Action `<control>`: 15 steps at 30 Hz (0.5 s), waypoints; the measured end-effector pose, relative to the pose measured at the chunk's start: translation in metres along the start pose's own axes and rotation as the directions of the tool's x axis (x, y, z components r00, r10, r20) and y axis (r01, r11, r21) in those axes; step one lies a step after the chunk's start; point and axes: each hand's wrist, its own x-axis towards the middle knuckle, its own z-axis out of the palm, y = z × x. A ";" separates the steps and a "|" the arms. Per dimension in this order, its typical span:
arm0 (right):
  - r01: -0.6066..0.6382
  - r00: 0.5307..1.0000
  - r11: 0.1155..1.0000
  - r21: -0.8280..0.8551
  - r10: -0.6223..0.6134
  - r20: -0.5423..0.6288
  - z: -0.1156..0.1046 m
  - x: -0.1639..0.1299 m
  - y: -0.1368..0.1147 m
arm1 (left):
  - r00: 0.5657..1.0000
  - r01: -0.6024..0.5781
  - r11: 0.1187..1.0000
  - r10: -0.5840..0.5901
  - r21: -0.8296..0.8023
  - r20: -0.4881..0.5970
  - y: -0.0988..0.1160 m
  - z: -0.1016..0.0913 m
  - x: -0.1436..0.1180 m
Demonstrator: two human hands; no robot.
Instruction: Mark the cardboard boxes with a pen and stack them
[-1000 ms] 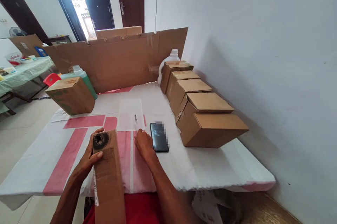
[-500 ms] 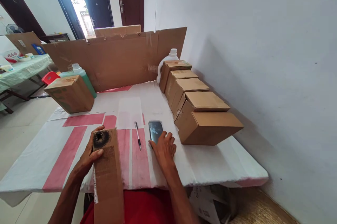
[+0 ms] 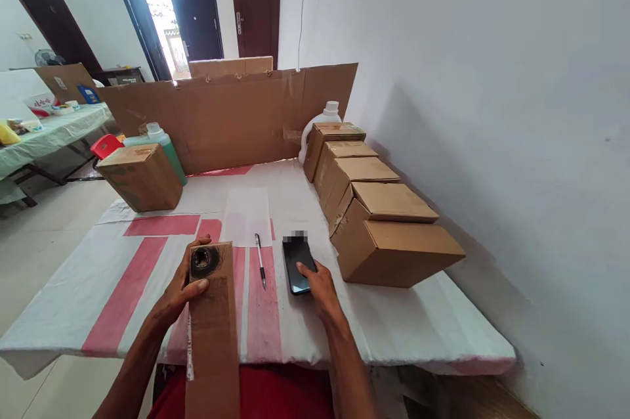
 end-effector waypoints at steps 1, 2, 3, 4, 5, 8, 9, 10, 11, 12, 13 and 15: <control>0.000 1.000 0.997 0.079 -0.002 0.029 -0.003 -0.009 -0.001 | 1.000 0.006 1.000 -0.006 0.004 0.002 0.000 0.000 -0.001; -0.004 0.998 0.981 0.194 -0.008 0.061 -0.006 -0.020 -0.003 | 1.000 0.011 1.000 -0.011 0.006 0.007 0.001 0.000 -0.002; -0.017 0.995 0.940 0.340 -0.017 0.097 -0.010 -0.032 -0.008 | 1.000 0.016 1.000 -0.016 0.007 0.015 0.002 0.000 -0.002; -0.041 0.990 0.863 0.503 -0.033 0.137 -0.014 -0.045 -0.015 | 0.999 0.020 1.000 -0.021 0.007 0.026 0.003 0.001 -0.001; -0.080 0.982 0.749 0.658 -0.055 0.183 -0.017 -0.058 -0.023 | 0.999 0.022 1.000 -0.022 0.008 0.036 0.003 0.003 -0.001; -0.270 0.912 0.438 0.858 -0.170 0.374 -0.021 -0.093 -0.053 | 0.998 0.007 1.000 -0.008 0.019 0.061 0.004 0.008 0.002; -0.348 0.866 0.391 0.852 -0.215 0.452 -0.019 -0.102 -0.062 | 0.998 0.000 1.000 -0.002 0.021 0.068 0.004 0.010 0.002; -0.427 0.809 0.363 0.828 -0.256 0.530 -0.015 -0.110 -0.070 | 0.997 -0.008 1.000 0.007 0.020 0.073 0.004 0.011 0.002; -0.497 0.748 0.351 0.793 -0.289 0.597 -0.009 -0.116 -0.077 | 0.997 -0.015 1.000 0.014 0.019 0.075 0.004 0.012 0.001; -0.553 0.690 0.352 0.755 -0.314 0.652 -0.002 -0.122 -0.083 | 0.997 -0.022 0.999 0.020 0.026 0.069 0.004 0.012 0.000; -0.595 0.640 0.356 0.720 -0.331 0.693 0.006 -0.127 -0.087 | 0.998 -0.028 0.999 0.026 0.041 0.052 0.004 0.011 -0.001; -0.648 0.559 0.372 0.664 -0.360 0.747 0.024 -0.135 -0.093 | 0.999 -0.030 0.997 0.031 0.077 -0.011 0.003 0.009 -0.002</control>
